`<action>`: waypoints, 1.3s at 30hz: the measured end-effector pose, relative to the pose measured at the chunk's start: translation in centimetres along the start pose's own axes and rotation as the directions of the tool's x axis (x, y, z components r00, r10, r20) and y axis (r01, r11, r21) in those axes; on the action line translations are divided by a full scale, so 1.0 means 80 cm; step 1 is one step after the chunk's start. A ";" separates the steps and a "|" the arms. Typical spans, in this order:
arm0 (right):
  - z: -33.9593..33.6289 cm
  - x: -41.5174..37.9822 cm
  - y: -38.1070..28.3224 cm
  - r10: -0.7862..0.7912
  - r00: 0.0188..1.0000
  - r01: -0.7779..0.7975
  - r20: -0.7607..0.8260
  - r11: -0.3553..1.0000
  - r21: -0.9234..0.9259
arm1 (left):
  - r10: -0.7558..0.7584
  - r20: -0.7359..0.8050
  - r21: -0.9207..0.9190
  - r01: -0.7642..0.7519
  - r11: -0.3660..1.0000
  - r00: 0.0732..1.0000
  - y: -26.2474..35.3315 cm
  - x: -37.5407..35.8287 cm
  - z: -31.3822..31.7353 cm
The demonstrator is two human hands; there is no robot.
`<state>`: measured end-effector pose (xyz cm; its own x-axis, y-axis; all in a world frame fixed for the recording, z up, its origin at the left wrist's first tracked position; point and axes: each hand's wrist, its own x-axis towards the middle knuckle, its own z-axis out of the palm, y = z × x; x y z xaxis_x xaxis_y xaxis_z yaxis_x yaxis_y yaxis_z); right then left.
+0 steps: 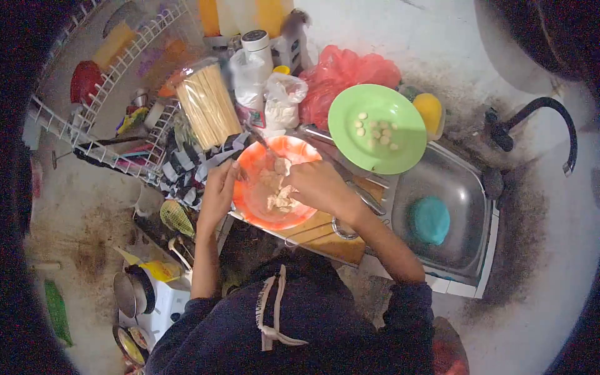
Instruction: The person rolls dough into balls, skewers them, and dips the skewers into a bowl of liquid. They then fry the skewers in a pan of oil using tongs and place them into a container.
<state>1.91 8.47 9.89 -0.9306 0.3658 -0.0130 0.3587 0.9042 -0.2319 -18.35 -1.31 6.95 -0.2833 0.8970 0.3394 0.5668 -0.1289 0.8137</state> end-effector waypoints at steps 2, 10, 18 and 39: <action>0.027 0.018 -0.003 -0.135 0.981 0.146 -0.140 0.987 0.070 | -0.030 0.068 0.026 0.028 0.999 0.997 -0.004 -0.009 -0.004; 0.060 0.053 -0.041 -0.161 0.984 0.167 0.075 0.983 -0.079 | 0.005 0.002 0.097 -0.005 0.995 1.000 0.007 -0.025 -0.016; 0.055 0.048 -0.002 -0.105 0.993 0.109 -0.050 0.989 0.095 | 0.092 0.033 0.132 -0.095 0.987 0.995 0.009 -0.022 -0.015; 0.021 0.008 0.020 0.295 0.955 -0.182 -0.027 0.657 0.732 | 0.183 0.328 0.150 -0.242 0.959 0.927 0.009 0.019 0.037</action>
<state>1.77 9.80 7.88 -0.7812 0.6219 -0.0548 0.3516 0.3657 -0.8617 -16.05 1.21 6.66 0.0951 0.9465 0.3084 0.7279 -0.2774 0.6270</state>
